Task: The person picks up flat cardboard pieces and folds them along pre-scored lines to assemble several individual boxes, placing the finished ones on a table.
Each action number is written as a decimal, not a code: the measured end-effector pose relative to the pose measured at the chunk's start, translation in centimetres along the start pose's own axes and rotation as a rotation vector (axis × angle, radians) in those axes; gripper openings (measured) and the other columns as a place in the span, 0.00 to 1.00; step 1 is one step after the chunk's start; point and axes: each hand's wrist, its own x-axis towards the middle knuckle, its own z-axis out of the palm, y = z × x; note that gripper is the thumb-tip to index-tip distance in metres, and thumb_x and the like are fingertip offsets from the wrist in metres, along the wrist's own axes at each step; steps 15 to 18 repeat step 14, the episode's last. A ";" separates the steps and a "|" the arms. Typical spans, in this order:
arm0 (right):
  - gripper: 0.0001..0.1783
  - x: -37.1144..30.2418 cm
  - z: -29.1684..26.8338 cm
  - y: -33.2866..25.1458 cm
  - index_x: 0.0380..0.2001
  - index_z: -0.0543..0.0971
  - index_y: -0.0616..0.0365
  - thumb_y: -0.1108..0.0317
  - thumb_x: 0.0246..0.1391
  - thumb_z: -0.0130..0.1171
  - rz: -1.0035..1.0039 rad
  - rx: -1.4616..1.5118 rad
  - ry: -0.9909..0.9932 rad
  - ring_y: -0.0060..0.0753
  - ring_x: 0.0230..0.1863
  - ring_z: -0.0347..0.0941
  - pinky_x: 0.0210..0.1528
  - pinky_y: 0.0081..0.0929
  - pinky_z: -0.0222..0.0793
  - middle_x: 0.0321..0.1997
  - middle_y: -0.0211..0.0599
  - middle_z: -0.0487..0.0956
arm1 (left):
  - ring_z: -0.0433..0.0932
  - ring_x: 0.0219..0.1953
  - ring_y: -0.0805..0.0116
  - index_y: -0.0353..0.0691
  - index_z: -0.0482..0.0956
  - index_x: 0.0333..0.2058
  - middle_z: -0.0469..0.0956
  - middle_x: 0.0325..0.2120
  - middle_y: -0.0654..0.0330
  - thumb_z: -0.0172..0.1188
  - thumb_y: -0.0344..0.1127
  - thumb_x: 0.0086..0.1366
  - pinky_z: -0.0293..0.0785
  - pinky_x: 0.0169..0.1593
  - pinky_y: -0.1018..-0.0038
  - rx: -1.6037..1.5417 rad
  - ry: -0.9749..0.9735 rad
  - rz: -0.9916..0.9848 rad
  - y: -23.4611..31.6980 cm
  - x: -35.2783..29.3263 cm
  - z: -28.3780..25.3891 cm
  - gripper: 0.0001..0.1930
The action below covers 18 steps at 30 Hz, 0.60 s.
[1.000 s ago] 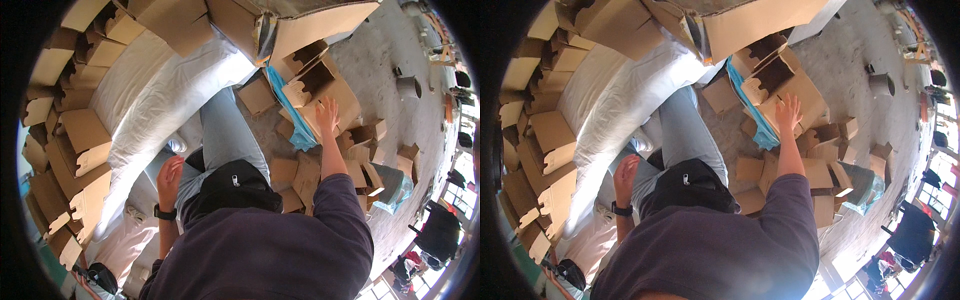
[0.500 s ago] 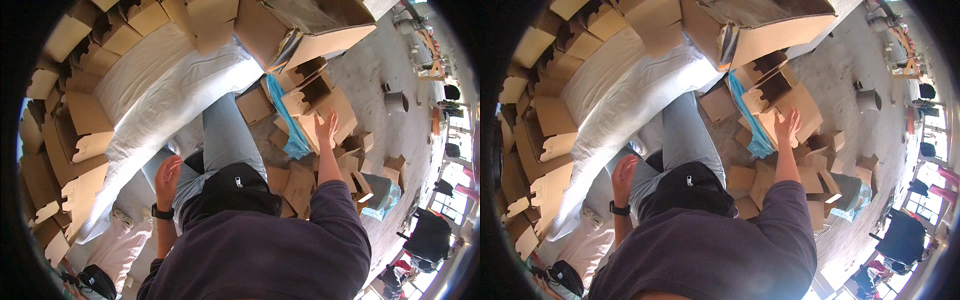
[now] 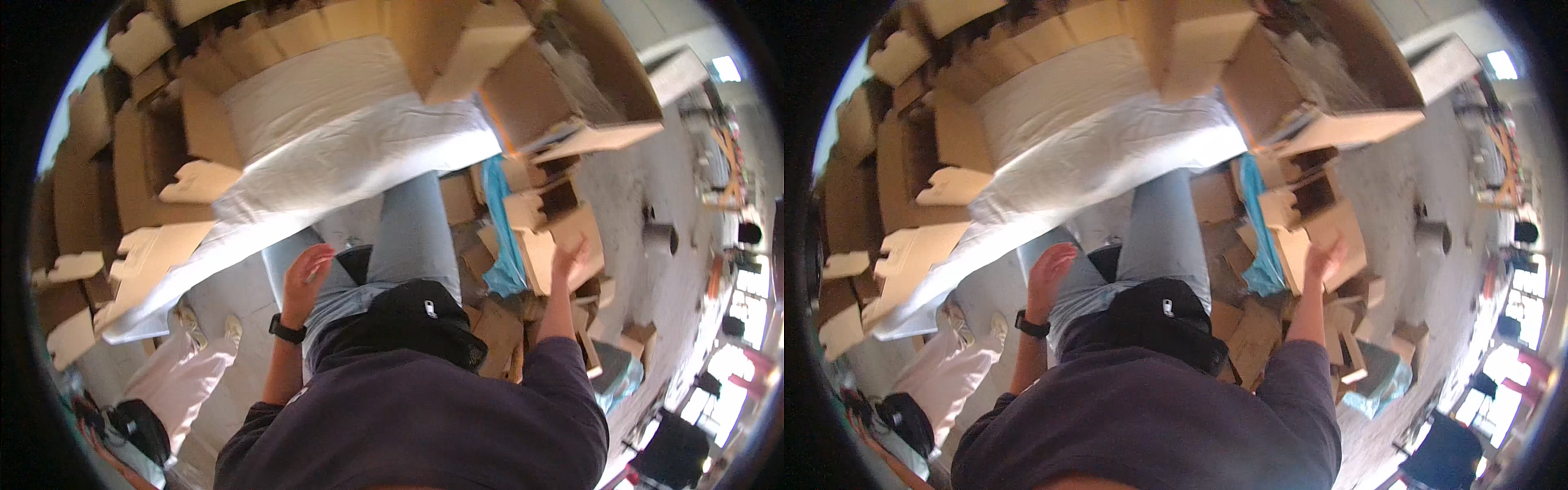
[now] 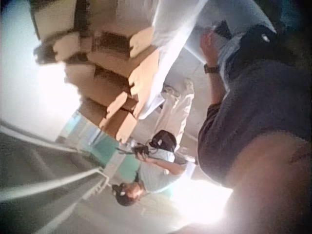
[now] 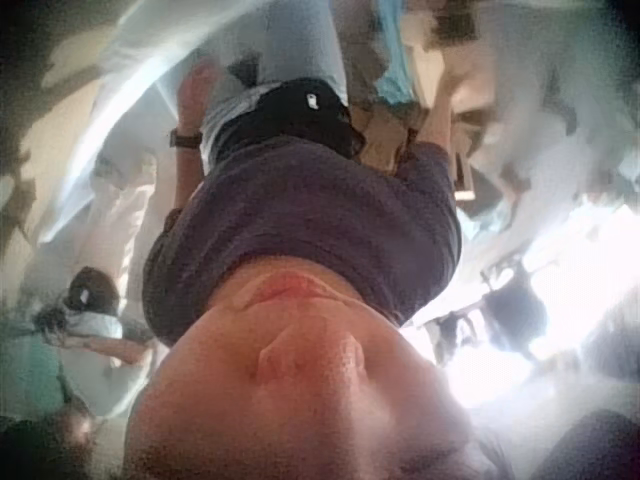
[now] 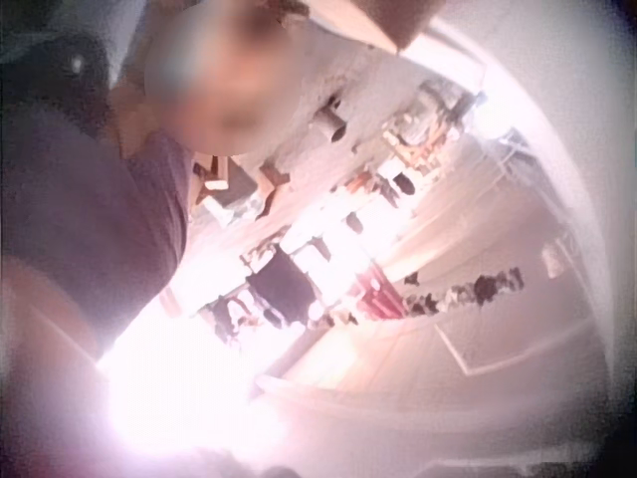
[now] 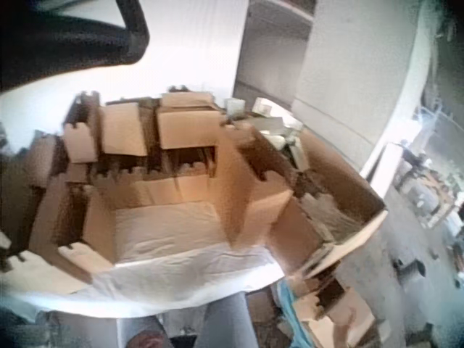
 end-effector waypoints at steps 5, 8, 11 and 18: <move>0.16 6.0 -8.0 -8.3 0.38 0.70 0.62 0.66 0.47 0.60 -0.077 0.241 0.395 0.45 0.43 0.67 0.44 0.41 0.66 0.40 0.45 0.71 | 0.77 0.44 0.74 0.36 0.74 0.46 0.79 0.39 0.60 0.54 0.28 0.64 0.71 0.49 0.76 0.076 0.141 0.025 -3.2 -0.1 -2.9 0.11; 0.14 10.7 -16.6 -20.8 0.38 0.67 0.65 0.68 0.55 0.58 -0.164 0.626 0.679 0.36 0.41 0.68 0.43 0.31 0.69 0.39 0.43 0.71 | 0.79 0.39 0.73 0.36 0.77 0.42 0.80 0.35 0.60 0.56 0.31 0.63 0.74 0.43 0.76 0.244 0.235 -0.022 -8.9 -0.1 -4.5 0.09; 0.11 12.5 -24.6 -28.5 0.37 0.69 0.66 0.68 0.60 0.44 -0.652 1.164 0.717 0.40 0.45 0.68 0.51 0.43 0.64 0.41 0.47 0.72 | 0.79 0.33 0.71 0.38 0.78 0.38 0.80 0.31 0.59 0.57 0.32 0.62 0.74 0.37 0.77 0.315 0.299 -0.031 -10.3 -0.7 -4.6 0.08; 0.28 13.1 -30.0 -33.4 0.53 0.60 0.60 0.48 0.61 0.31 -0.679 1.237 0.687 0.39 0.64 0.53 0.67 0.54 0.41 0.60 0.43 0.59 | 0.79 0.30 0.68 0.41 0.79 0.36 0.80 0.30 0.59 0.56 0.32 0.62 0.73 0.35 0.75 0.427 0.349 -0.009 -9.4 -0.8 -3.8 0.06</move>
